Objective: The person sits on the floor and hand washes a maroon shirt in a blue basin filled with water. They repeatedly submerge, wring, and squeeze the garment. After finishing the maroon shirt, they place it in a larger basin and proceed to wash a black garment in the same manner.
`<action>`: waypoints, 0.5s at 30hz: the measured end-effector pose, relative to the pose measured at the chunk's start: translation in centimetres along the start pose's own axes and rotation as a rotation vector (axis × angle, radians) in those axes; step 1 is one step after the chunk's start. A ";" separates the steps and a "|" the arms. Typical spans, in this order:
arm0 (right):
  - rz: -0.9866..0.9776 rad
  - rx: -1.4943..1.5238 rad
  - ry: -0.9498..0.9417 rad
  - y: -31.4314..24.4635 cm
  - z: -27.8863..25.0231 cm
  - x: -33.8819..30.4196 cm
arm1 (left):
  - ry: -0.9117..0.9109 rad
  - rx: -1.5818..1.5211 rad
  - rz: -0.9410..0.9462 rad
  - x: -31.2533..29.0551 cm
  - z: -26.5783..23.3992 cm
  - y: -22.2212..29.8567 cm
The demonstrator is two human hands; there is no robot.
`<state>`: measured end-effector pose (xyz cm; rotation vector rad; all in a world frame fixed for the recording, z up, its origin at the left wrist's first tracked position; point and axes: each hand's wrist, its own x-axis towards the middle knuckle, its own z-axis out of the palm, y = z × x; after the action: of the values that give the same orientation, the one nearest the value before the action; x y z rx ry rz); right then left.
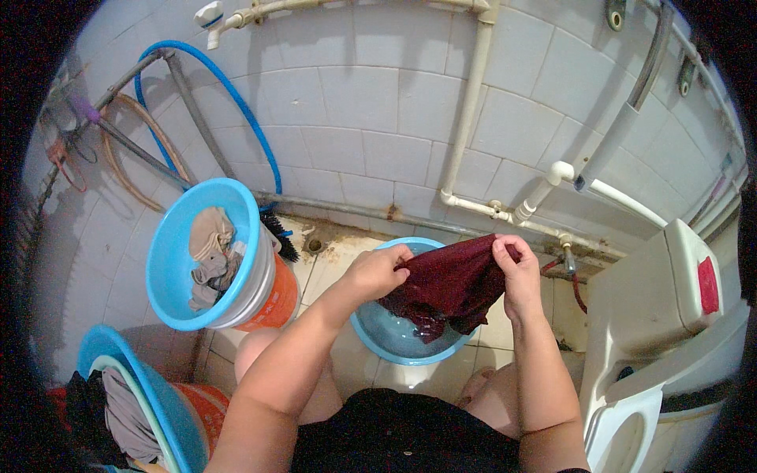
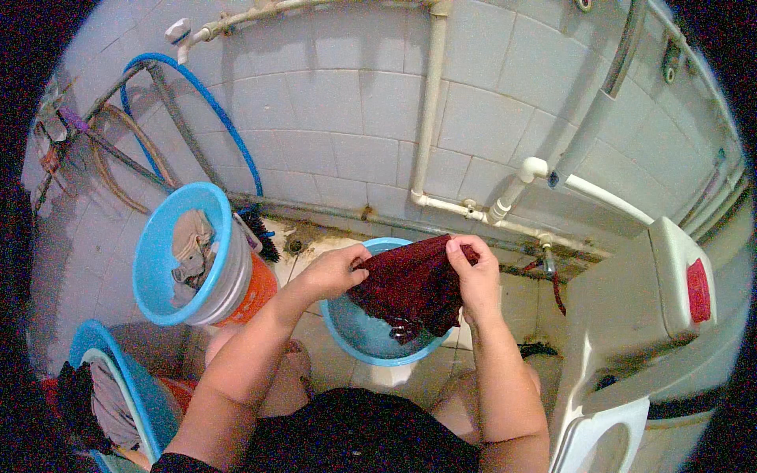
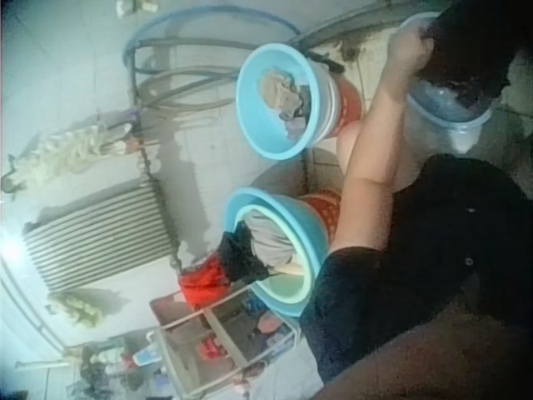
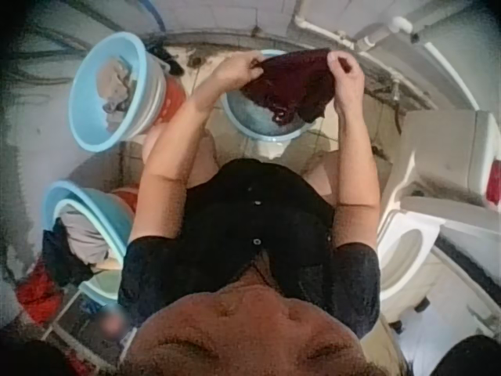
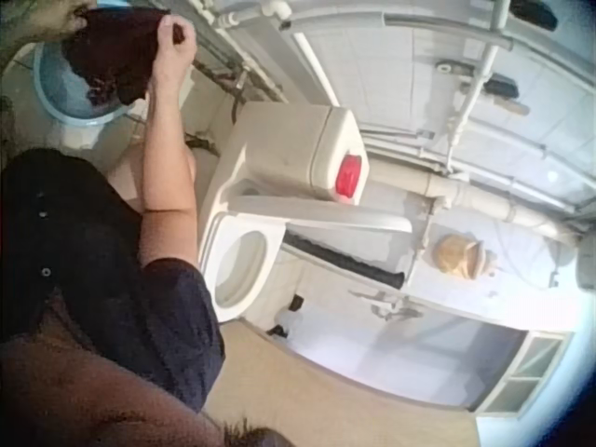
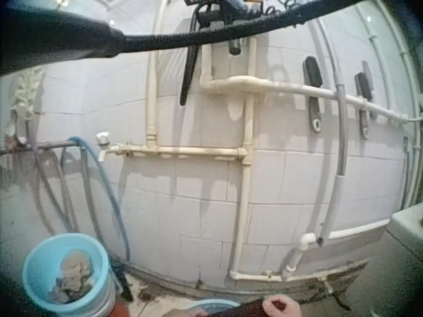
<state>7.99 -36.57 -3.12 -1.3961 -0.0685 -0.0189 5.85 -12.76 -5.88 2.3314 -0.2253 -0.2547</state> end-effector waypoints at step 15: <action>-0.077 0.068 0.061 -0.3 -1.4 0.6 | 0.142 -0.702 0.058 -2.0 -3.3 2.2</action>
<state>8.67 -38.02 -3.00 -1.3233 -0.0720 -0.1223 4.53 -11.56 -1.76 1.6356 -0.1077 -0.1108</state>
